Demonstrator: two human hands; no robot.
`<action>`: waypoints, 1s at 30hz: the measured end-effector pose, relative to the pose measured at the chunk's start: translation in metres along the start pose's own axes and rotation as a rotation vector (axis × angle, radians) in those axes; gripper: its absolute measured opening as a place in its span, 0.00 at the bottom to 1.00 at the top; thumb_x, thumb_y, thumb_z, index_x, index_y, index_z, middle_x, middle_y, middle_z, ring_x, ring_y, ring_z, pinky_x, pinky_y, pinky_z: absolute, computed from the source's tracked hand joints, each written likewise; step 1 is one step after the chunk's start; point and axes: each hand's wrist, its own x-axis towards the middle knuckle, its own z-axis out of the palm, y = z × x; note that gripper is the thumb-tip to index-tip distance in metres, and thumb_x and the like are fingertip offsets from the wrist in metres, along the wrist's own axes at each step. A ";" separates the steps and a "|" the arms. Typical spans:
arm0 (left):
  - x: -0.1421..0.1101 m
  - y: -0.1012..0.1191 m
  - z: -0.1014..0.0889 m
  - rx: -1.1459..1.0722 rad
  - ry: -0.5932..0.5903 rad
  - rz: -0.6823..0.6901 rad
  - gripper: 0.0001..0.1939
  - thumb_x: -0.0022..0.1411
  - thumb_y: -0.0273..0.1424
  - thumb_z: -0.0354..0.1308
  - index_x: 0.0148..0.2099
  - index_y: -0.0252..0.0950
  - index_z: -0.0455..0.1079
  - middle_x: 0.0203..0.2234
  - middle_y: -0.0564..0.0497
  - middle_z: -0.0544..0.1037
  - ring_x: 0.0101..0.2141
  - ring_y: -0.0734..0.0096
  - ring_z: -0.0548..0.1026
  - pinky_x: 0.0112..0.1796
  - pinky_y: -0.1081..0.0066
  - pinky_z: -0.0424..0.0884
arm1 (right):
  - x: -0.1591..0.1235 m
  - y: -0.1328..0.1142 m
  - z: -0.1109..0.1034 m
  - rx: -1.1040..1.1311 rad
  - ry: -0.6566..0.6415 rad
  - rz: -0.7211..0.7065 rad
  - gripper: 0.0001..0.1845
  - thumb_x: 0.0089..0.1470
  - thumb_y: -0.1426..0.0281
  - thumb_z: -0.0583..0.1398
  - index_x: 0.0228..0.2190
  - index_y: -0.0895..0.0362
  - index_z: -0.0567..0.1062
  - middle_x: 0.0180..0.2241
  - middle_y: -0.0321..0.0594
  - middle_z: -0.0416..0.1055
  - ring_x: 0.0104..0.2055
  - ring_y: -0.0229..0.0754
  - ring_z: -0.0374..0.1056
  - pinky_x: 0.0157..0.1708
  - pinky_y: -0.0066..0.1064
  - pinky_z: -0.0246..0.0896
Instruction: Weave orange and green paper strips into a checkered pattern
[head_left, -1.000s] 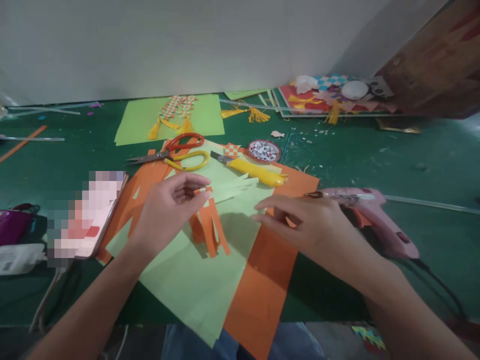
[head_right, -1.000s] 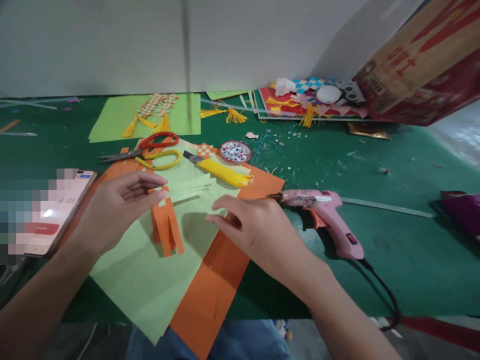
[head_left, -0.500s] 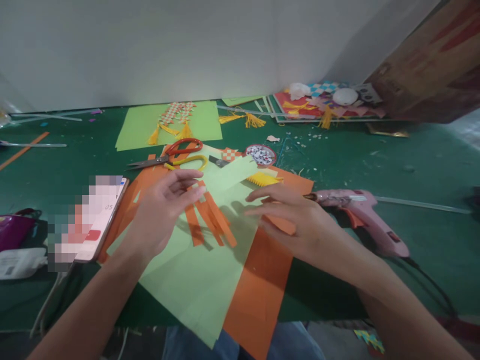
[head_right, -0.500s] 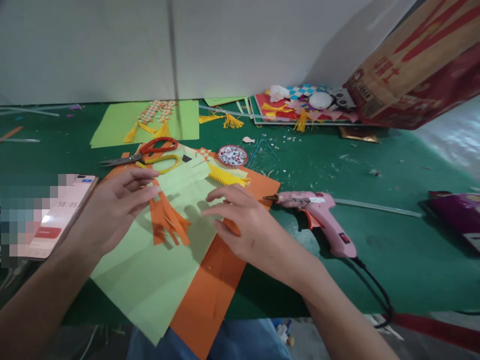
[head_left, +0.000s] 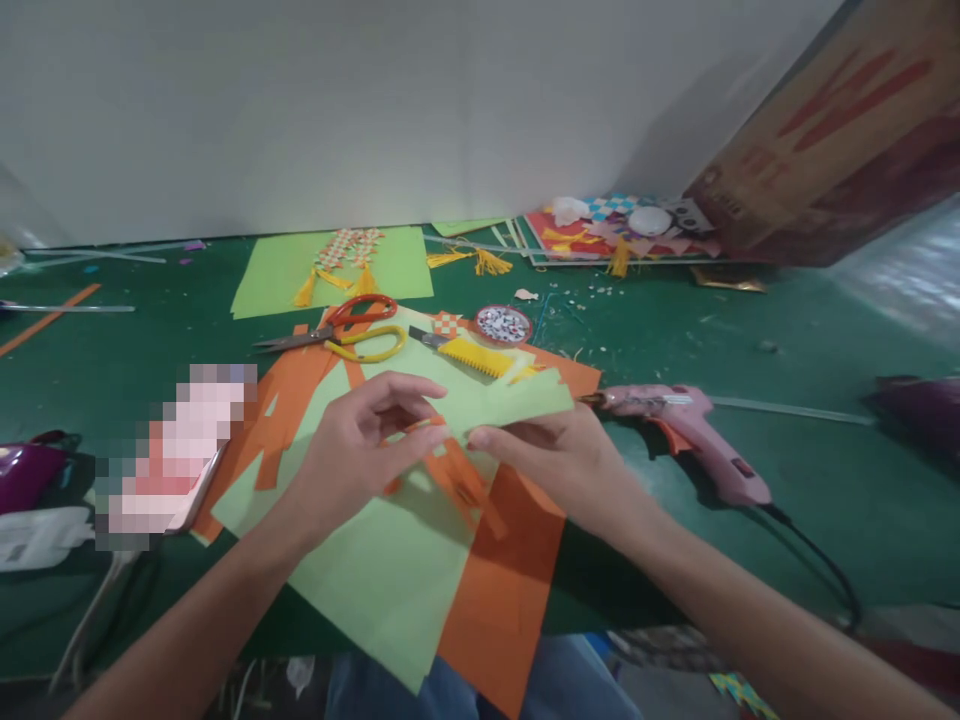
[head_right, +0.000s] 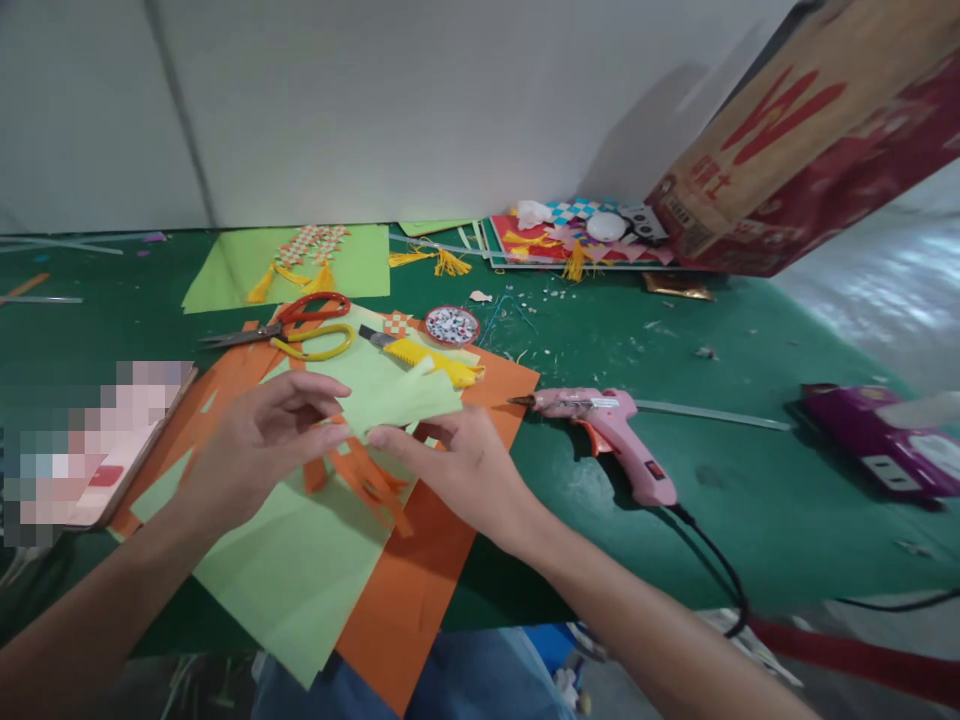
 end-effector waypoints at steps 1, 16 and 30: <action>0.000 0.001 0.000 0.027 -0.025 0.001 0.10 0.53 0.32 0.63 0.39 0.39 0.71 0.27 0.54 0.74 0.29 0.74 0.73 0.31 0.76 0.70 | 0.000 -0.001 -0.001 -0.049 0.017 0.002 0.07 0.50 0.66 0.60 0.25 0.56 0.76 0.26 0.36 0.76 0.28 0.38 0.70 0.26 0.27 0.64; 0.005 -0.001 -0.003 0.057 -0.065 -0.057 0.10 0.51 0.32 0.62 0.38 0.38 0.71 0.26 0.54 0.74 0.28 0.74 0.72 0.32 0.73 0.70 | 0.001 -0.006 -0.012 -0.208 0.169 -0.043 0.11 0.51 0.67 0.58 0.20 0.56 0.71 0.19 0.33 0.68 0.20 0.32 0.61 0.20 0.25 0.55; 0.023 0.000 -0.025 -0.884 0.519 -0.196 0.07 0.53 0.20 0.59 0.25 0.35 0.70 0.24 0.56 0.74 0.29 0.86 0.73 0.29 0.89 0.69 | -0.005 0.000 -0.045 -0.526 0.569 -0.185 0.10 0.55 0.64 0.55 0.27 0.54 0.72 0.29 0.41 0.73 0.32 0.42 0.67 0.32 0.34 0.62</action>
